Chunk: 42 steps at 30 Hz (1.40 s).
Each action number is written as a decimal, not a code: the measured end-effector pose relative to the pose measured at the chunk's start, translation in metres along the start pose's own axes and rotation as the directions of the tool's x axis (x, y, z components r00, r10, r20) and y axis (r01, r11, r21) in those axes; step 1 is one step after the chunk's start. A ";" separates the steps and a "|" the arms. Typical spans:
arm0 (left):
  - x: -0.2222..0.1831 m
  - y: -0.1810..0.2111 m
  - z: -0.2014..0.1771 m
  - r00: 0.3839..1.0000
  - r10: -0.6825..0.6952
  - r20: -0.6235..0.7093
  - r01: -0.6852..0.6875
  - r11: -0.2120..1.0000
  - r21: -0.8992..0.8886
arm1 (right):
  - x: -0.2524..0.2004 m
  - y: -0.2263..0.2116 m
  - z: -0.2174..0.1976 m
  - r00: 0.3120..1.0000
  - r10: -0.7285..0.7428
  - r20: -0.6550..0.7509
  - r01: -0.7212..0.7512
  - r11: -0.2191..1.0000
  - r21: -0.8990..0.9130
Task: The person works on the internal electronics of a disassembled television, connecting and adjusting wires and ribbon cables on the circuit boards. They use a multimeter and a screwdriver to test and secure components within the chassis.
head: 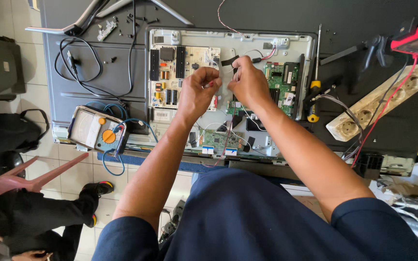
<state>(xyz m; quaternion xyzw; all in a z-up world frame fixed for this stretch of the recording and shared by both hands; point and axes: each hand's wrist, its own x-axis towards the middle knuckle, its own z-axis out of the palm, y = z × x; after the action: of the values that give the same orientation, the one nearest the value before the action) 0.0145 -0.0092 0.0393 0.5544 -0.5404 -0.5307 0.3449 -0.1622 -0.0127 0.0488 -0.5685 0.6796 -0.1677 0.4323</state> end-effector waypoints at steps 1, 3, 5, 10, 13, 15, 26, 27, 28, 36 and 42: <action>0.003 -0.002 0.001 1.000 0.007 -0.004 -0.007 1.000 -0.004 | -0.003 0.002 0.002 1.000 -0.006 -0.003 0.006 1.000 -0.006; 0.004 -0.007 0.004 1.000 0.008 -0.003 -0.008 1.000 0.005 | -0.014 0.008 0.008 0.989 0.138 0.057 -0.148 0.841 0.521; 0.001 -0.002 0.005 1.000 0.001 -0.002 -0.001 1.000 -0.001 | -0.041 0.011 0.021 0.990 0.127 0.068 -0.142 0.797 0.587; 0.006 -0.002 0.006 0.999 -0.027 0.022 0.026 0.998 0.060 | -0.094 0.017 0.050 0.982 0.102 0.161 -0.188 0.674 0.714; 0.006 -0.009 0.005 0.999 -0.039 0.032 0.036 0.993 0.112 | -0.113 0.027 0.065 0.990 0.075 0.122 -0.134 0.787 0.603; 0.005 -0.012 0.004 0.995 0.007 0.095 -0.023 0.985 0.173 | -0.123 0.016 0.057 0.980 0.111 0.167 -0.162 0.929 0.334; -0.007 -0.024 0.009 0.924 0.151 0.351 -0.308 0.836 0.453 | -0.120 0.027 0.072 0.950 0.089 0.299 -0.102 0.994 0.029; -0.002 -0.031 0.011 0.901 0.195 0.389 -0.378 0.791 0.480 | -0.112 0.031 0.076 0.952 0.059 0.301 -0.062 0.998 0.001; -0.003 -0.032 0.011 0.899 0.197 0.390 -0.382 0.790 0.480 | -0.103 0.041 0.085 0.953 0.057 0.298 -0.061 0.998 0.002; -0.017 -0.006 0.021 0.846 -0.031 0.533 -0.459 0.467 0.756 | -0.080 0.083 0.112 0.926 -0.078 0.368 0.225 0.899 -0.377; -0.016 -0.017 0.022 0.827 -0.110 0.551 -0.466 0.415 0.782 | -0.140 0.037 0.068 0.837 -0.162 0.523 0.432 0.782 -0.450</action>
<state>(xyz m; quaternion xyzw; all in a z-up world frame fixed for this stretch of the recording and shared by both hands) -0.0005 0.0138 0.0223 0.4190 -0.8668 -0.2486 -0.1067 -0.1351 0.1451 0.0387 -0.7939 0.4755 0.1055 0.3640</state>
